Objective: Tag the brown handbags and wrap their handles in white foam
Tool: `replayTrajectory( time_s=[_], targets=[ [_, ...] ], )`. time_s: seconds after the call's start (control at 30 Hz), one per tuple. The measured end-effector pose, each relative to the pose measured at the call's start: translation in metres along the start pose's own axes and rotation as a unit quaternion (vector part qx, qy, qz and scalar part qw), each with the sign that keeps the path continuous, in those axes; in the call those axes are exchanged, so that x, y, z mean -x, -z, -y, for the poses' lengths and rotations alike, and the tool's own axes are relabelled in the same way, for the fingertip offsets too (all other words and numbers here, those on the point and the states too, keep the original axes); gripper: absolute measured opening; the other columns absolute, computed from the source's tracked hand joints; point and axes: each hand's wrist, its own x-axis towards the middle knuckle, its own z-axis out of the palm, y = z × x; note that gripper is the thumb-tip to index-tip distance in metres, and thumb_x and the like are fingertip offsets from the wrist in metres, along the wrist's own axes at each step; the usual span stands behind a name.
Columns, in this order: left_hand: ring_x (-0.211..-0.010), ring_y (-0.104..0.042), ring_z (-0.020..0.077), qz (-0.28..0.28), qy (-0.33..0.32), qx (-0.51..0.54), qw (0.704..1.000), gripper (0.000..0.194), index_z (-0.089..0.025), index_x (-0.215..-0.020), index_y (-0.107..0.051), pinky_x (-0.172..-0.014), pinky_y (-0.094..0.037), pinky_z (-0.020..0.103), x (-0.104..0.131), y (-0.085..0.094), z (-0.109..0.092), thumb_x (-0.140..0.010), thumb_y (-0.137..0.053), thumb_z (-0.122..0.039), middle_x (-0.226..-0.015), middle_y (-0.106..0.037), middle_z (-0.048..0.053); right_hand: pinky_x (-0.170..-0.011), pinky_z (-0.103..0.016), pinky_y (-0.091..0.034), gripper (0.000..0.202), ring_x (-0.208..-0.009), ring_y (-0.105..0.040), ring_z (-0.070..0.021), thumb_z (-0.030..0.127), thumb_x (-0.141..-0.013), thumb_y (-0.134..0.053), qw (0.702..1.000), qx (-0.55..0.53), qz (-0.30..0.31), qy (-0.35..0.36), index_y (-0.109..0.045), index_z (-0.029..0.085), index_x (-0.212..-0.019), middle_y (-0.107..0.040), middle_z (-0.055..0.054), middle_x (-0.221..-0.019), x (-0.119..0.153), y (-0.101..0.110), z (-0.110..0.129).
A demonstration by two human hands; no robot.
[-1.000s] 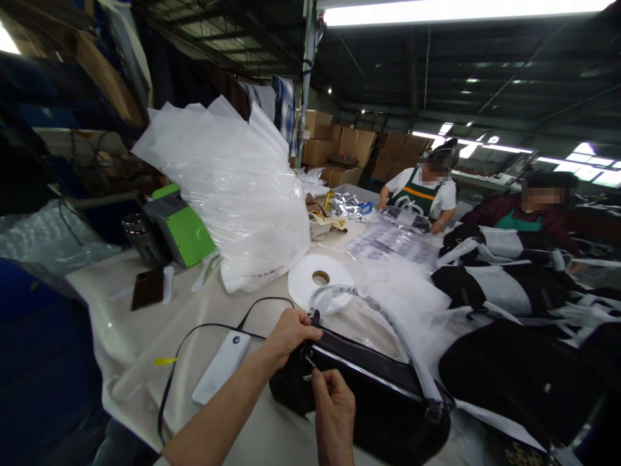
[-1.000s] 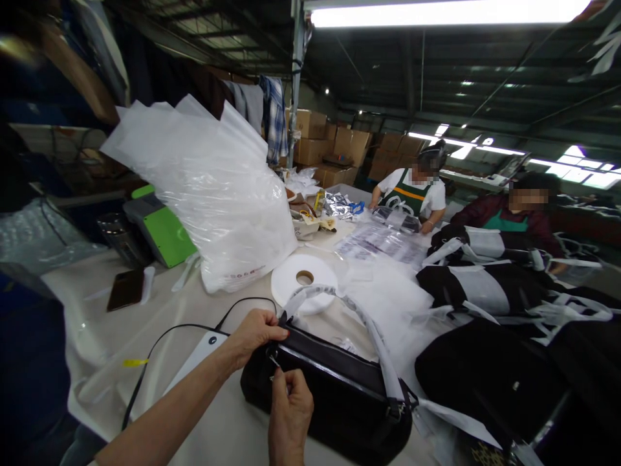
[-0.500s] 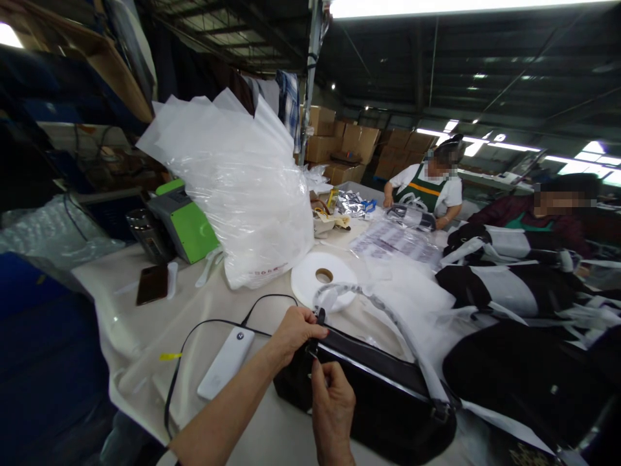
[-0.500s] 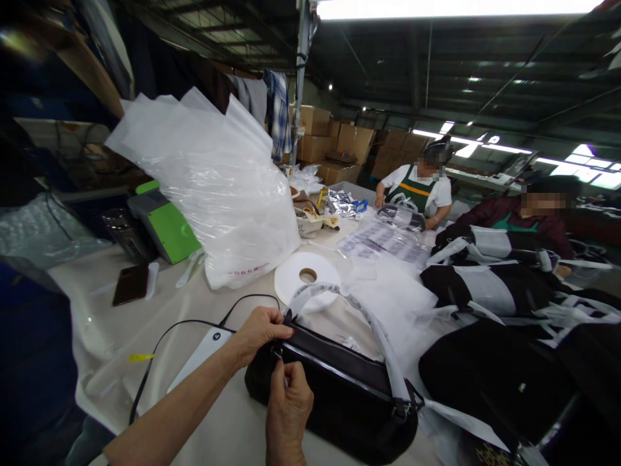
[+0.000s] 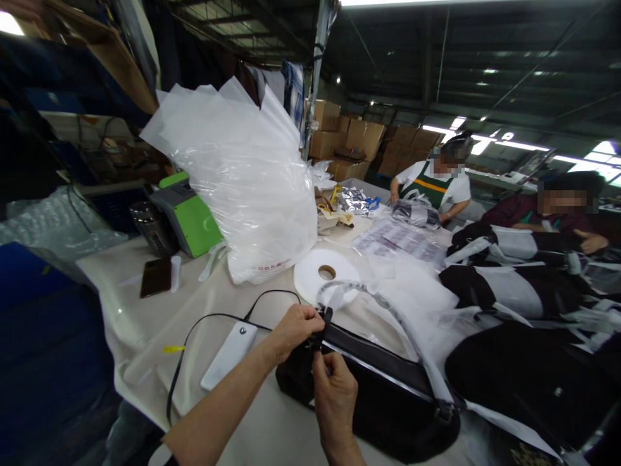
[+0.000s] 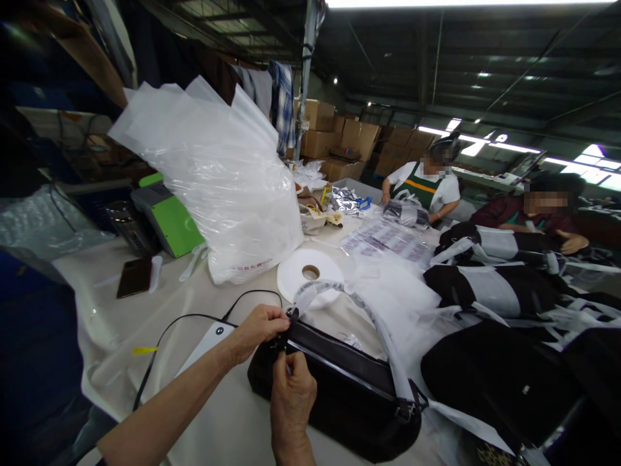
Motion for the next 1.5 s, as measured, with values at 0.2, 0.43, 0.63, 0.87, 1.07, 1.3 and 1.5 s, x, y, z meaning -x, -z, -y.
replayTrajectory(
  time_s=[0.2, 0.43, 0.63, 0.87, 1.07, 1.3, 1.5],
  targets=[
    [-0.066, -0.051, 0.0134, 0.075, -0.074, -0.095, 0.99, 0.029, -0.017, -0.063, -0.064, -0.061, -0.038, 0.02, 0.004, 0.017, 0.006, -0.049, -0.041, -0.006, -0.065, -0.057, -0.002, -0.041, -0.021, -0.033, 0.032, -0.038, -0.041, -0.0102, 0.043, -0.075, -0.05, 1.0, -0.009, 0.014, 0.002, -0.05, 0.02, -0.052, -0.048, 0.004, -0.043, 0.001, -0.001, -0.004],
    [-0.074, -0.052, 0.0131, 0.089, -0.138, -0.178, 0.97, 0.033, -0.019, -0.071, -0.068, -0.068, -0.04, 0.019, 0.003, 0.021, 0.014, -0.056, -0.047, 0.001, -0.077, -0.053, 0.001, -0.042, -0.02, -0.032, 0.032, -0.039, -0.041, -0.01, 0.044, -0.076, -0.049, 0.999, -0.016, 0.033, 0.001, -0.051, 0.019, -0.054, -0.047, 0.004, -0.044, 0.0, 0.0, -0.008],
    [-0.076, -0.054, 0.0136, 0.104, -0.166, -0.219, 0.956, 0.025, -0.022, -0.07, -0.07, -0.072, -0.041, 0.02, 0.0, 0.024, 0.017, -0.063, -0.051, -0.006, -0.081, -0.058, 0.001, -0.041, -0.02, -0.032, 0.032, -0.039, -0.041, -0.0099, 0.042, -0.076, -0.05, 0.999, -0.032, 0.028, 0.018, -0.052, 0.019, -0.053, -0.049, 0.004, -0.044, -0.004, 0.003, -0.001],
    [-0.072, -0.057, 0.0134, 0.11, -0.176, -0.205, 0.957, 0.022, -0.021, -0.067, -0.071, -0.069, -0.042, 0.02, 0.0, 0.028, 0.021, -0.066, -0.052, -0.011, -0.081, -0.063, 0.001, -0.045, -0.021, -0.032, 0.032, -0.042, -0.04, -0.0102, 0.044, -0.074, -0.049, 0.998, -0.029, 0.057, -0.024, -0.049, 0.02, -0.053, -0.047, 0.004, -0.046, -0.006, 0.003, -0.001],
    [-0.074, -0.057, 0.0139, 0.08, -0.176, -0.146, 0.97, 0.017, -0.02, -0.061, -0.069, -0.074, -0.042, 0.022, 0.005, 0.026, 0.019, -0.065, -0.053, -0.013, -0.076, -0.063, 0.002, -0.046, -0.022, -0.033, 0.031, -0.045, -0.04, -0.0109, 0.044, -0.074, -0.05, 0.994, -0.053, 0.086, -0.039, -0.05, 0.019, -0.055, -0.046, 0.003, -0.048, -0.004, 0.005, -0.002],
    [-0.059, -0.052, 0.012, -0.028, -0.109, -0.036, 0.993, 0.012, -0.016, -0.065, -0.066, -0.058, -0.042, 0.023, 0.019, 0.034, 0.033, -0.064, -0.054, -0.018, -0.068, -0.06, 0.001, -0.055, -0.023, -0.045, 0.02, -0.06, -0.057, -0.0158, 0.035, -0.078, -0.05, 0.981, -0.087, 0.17, -0.027, -0.057, 0.017, -0.082, -0.061, -0.003, -0.067, 0.009, 0.014, -0.002],
    [-0.05, -0.048, 0.0106, -0.075, -0.049, 0.033, 0.995, 0.015, -0.014, -0.07, -0.066, -0.056, -0.039, 0.023, 0.044, 0.038, 0.038, -0.066, -0.055, -0.025, -0.048, -0.054, -0.003, -0.076, -0.035, -0.047, 0.021, -0.088, -0.056, -0.0214, 0.019, -0.082, -0.046, 0.976, 0.018, 0.056, 0.21, -0.056, 0.018, -0.1, -0.059, -0.011, -0.094, 0.013, 0.017, -0.002]
  ],
)
